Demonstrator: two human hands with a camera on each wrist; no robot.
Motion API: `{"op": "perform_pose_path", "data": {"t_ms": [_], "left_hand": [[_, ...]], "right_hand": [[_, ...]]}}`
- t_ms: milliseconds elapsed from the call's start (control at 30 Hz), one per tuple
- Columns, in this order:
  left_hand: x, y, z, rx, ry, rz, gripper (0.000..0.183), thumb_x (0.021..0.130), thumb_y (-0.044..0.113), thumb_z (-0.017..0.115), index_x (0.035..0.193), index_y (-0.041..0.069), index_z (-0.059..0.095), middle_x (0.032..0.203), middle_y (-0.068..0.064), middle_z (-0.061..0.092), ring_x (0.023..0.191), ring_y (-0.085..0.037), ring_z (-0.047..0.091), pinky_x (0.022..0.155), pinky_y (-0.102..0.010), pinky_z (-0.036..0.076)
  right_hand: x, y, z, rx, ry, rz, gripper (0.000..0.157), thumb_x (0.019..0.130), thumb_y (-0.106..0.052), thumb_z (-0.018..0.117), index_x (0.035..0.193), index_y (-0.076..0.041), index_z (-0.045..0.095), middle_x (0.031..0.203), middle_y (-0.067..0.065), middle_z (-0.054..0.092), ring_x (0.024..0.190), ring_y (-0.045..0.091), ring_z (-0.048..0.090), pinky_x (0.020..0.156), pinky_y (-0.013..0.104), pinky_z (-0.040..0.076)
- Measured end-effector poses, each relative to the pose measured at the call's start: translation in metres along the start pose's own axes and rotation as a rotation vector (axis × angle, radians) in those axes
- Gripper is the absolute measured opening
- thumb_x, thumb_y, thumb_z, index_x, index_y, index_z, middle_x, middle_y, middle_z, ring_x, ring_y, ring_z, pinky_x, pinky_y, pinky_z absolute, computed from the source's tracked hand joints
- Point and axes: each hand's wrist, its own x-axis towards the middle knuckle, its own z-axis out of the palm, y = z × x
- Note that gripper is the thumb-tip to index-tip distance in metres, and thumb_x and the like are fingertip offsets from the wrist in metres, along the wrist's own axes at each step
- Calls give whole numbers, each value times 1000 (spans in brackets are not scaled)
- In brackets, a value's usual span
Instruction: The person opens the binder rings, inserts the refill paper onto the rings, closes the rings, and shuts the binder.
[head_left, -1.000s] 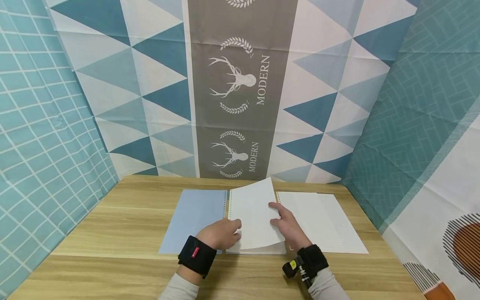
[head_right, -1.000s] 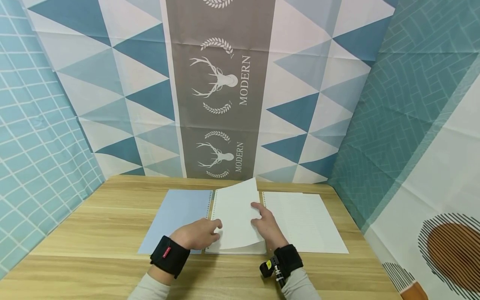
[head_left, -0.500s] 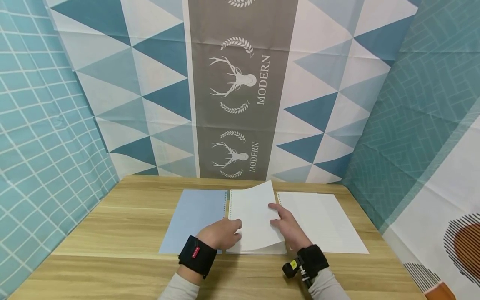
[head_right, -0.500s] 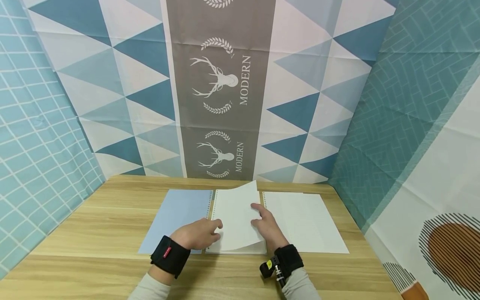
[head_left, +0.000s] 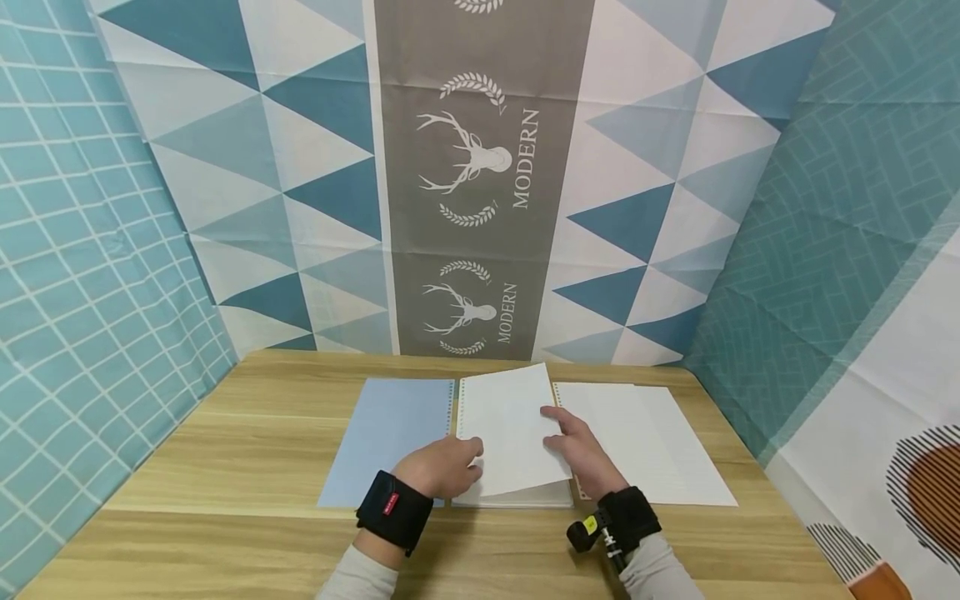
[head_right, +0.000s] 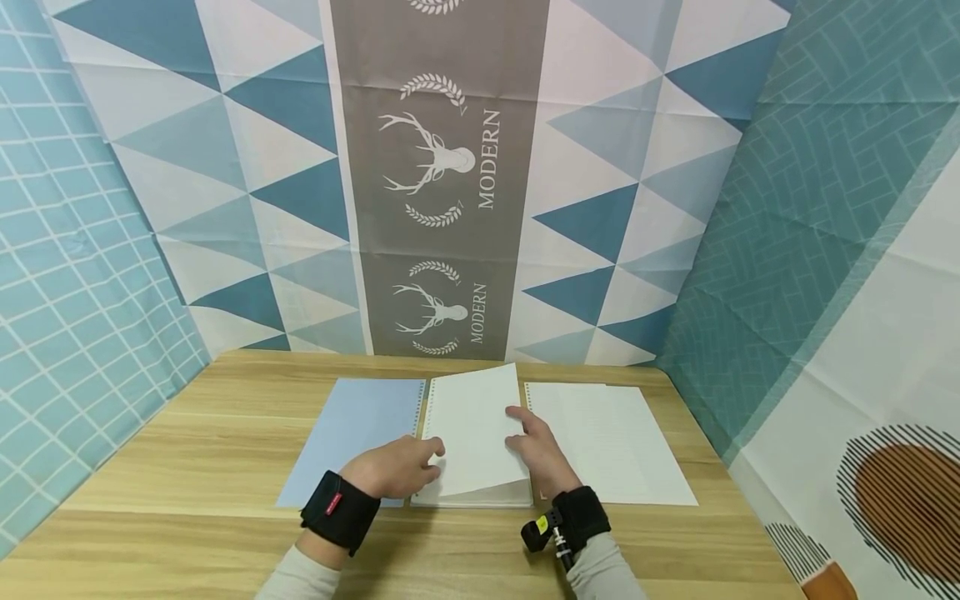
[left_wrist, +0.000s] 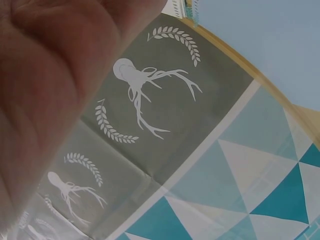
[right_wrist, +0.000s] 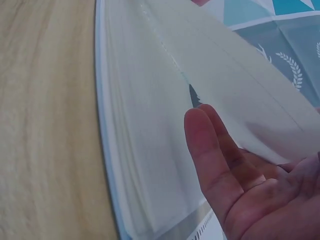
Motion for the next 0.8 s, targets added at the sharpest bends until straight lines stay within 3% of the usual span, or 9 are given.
{"op": "perform_pose_path", "data": {"t_ms": [333,567,800], "left_hand": [[0,0,0,5,4,1,27,101,17,57,125,5,64,69,0,52,56,-13,46,55,-28,38],[-1,0,0,-6,4,0,27,102,17,56,125,5,63,67,0,50,54,-12,44,53,-28,37],[1,0,0,15,-2,-14,28,102,19,58,125,6,63,74,-1,56,60,-13,50,56,-29,40]], "right_hand": [[-1,1,-2,-24,-12,22,54,99,-9,53,152,-6,44,167,22,25,157,45,14,123,64,15],[1,5,-8,-14,-32,55,54,103,-19,53,153,-4,41,168,22,21,157,43,14,121,65,24],[0,0,-16,-29,-16,83,59,104,-29,55,155,-6,37,162,24,33,146,48,38,106,62,44]]}}
